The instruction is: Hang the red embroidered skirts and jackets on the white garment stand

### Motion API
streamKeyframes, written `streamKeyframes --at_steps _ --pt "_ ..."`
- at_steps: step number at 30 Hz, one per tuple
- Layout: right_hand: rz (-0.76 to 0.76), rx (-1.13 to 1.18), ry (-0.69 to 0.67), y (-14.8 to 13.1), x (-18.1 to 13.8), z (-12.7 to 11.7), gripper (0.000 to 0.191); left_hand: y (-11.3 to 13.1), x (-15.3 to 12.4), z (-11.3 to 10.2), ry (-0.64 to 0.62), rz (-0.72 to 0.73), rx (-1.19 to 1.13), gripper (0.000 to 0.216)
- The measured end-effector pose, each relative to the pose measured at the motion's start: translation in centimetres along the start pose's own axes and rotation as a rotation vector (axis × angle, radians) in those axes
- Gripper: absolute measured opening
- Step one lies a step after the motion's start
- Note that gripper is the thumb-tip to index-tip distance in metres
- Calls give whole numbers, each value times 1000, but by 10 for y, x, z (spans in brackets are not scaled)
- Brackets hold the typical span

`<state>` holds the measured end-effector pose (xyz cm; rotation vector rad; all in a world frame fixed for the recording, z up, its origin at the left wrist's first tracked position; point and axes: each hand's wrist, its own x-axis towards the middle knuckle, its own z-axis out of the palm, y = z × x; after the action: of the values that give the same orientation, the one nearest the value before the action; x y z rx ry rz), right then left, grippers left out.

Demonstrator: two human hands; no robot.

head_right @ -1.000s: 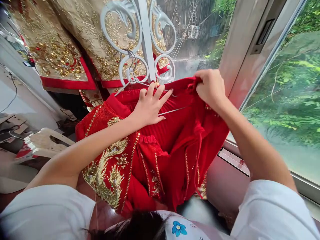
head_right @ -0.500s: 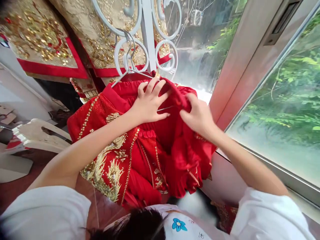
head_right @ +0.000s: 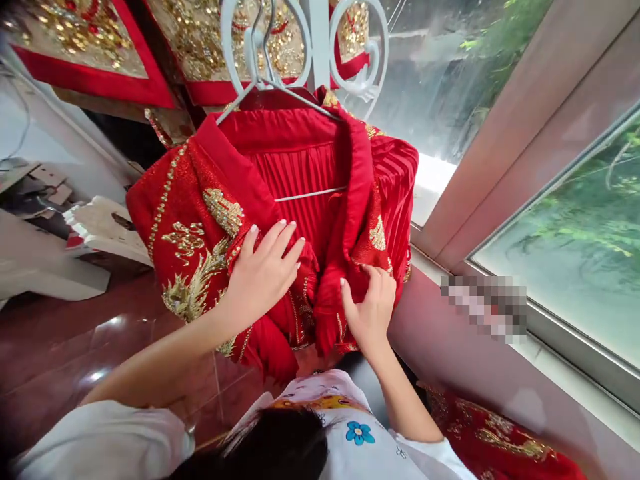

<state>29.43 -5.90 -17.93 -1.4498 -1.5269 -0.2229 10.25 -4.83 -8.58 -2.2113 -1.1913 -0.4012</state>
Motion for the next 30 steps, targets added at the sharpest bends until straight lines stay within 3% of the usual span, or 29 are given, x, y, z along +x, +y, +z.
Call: streamKeyframes --at_steps 4,7,11,14,16,19,21,25,28,30 --pt "90 -65 -97 9 -11 13 38 -8 5 -27 67 69 5 34" --pt "201 82 -311 5 -4 12 31 -5 20 -39 26 25 -34 32" --pt "230 410 -469 -16 -5 -5 33 -6 31 -20 -143 124 24 19" --pt "206 537 -558 -22 -11 -18 28 -12 23 -7 -157 183 4 14" --pt "252 573 -543 -19 -15 -26 28 -16 10 -9 -132 158 -81 11" --pt "333 578 -366 -15 -19 -39 42 -18 -13 -19 -133 70 -265 10" --pt "251 500 -254 -19 -18 -46 45 -16 -27 -24 -111 -15 -368 12" --pt "-165 241 -208 -43 -8 -44 35 -7 -43 -24 18 -104 -396 14" --pt "-404 199 -279 -59 1 -31 27 -5 -43 -27 83 0 -293 17" --pt "-479 236 -307 -62 7 -29 20 -7 -39 -32 69 106 -209 20"
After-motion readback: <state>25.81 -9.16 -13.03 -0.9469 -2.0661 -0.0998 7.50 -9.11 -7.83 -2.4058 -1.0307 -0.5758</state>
